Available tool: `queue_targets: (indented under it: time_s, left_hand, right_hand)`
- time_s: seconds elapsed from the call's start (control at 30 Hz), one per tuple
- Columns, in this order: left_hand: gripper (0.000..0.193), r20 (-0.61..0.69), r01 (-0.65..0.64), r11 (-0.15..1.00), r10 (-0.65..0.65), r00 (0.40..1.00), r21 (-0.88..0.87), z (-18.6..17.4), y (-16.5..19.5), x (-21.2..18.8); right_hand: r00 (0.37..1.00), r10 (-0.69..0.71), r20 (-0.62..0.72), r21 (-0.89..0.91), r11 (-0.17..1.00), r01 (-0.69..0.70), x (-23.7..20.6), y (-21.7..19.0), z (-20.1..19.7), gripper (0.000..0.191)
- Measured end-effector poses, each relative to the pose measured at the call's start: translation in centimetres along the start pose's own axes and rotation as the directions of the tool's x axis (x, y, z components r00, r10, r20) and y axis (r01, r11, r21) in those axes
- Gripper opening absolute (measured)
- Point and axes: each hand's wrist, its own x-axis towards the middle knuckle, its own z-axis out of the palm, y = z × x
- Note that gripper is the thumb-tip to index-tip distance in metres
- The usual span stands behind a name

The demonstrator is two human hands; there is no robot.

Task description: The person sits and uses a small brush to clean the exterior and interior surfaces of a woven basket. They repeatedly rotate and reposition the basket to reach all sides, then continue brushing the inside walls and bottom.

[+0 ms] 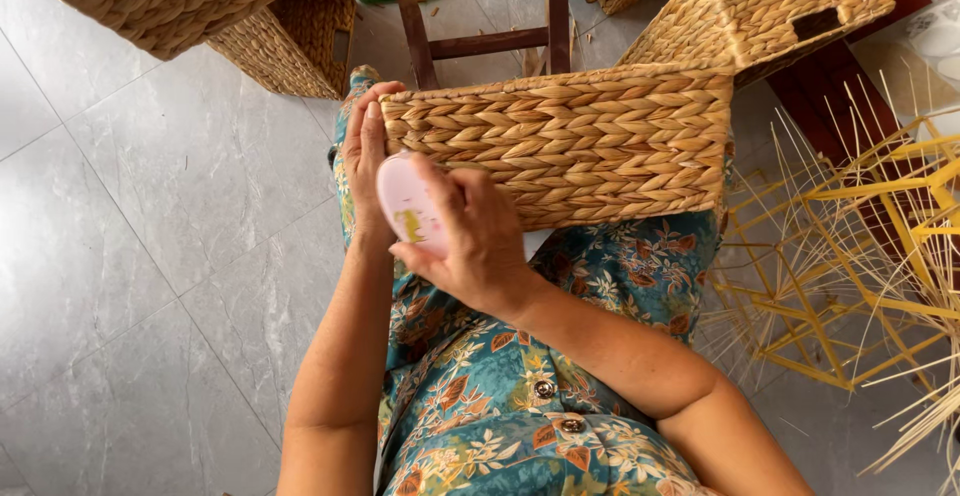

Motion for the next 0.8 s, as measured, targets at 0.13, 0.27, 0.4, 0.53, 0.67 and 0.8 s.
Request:
queue_targets:
  time_s: [0.13, 0.27, 0.4, 0.53, 0.67, 0.8]
  left_hand:
    - [0.032, -0.026, 0.009, 0.999, -0.008, 1.000, 0.044, -0.2, 0.2, 0.1]
    - [0.032, -0.011, 0.013, 0.999, -0.013, 1.000, 0.035, -0.3, 0.1, -0.1]
    - [0.031, 0.001, 0.020, 1.000, -0.020, 1.000, -0.007, -0.3, -0.1, -0.4]
    - [0.031, -0.002, 0.006, 1.000, -0.006, 1.000, -0.006, -0.3, -0.2, -0.3]
    - [0.031, -0.003, -0.024, 0.996, 0.025, 1.000, 0.083, -0.1, -0.2, 0.1]
    - [0.031, -0.029, -0.003, 0.991, 0.007, 1.000, 0.133, -0.1, 0.3, 0.2]
  right_hand:
    - [0.999, -0.037, -0.003, 0.012, 0.999, 0.037, -0.6, 0.9, -0.7, 0.094]
    - [0.992, 0.007, -0.125, -0.084, 0.996, -0.018, -2.5, 5.1, -5.2, 0.083]
    - [0.927, 0.242, -0.288, -0.053, 0.962, -0.268, -6.2, 11.3, -12.4, 0.078]
    - [0.871, 0.318, -0.375, 0.081, 0.947, -0.311, -7.4, 13.9, -14.1, 0.078]
    - [0.919, 0.219, -0.329, -0.102, 0.959, -0.265, -5.2, 9.7, -8.5, 0.082]
    - [0.974, 0.128, -0.184, -0.016, 0.991, -0.133, -1.8, 5.0, -4.1, 0.085]
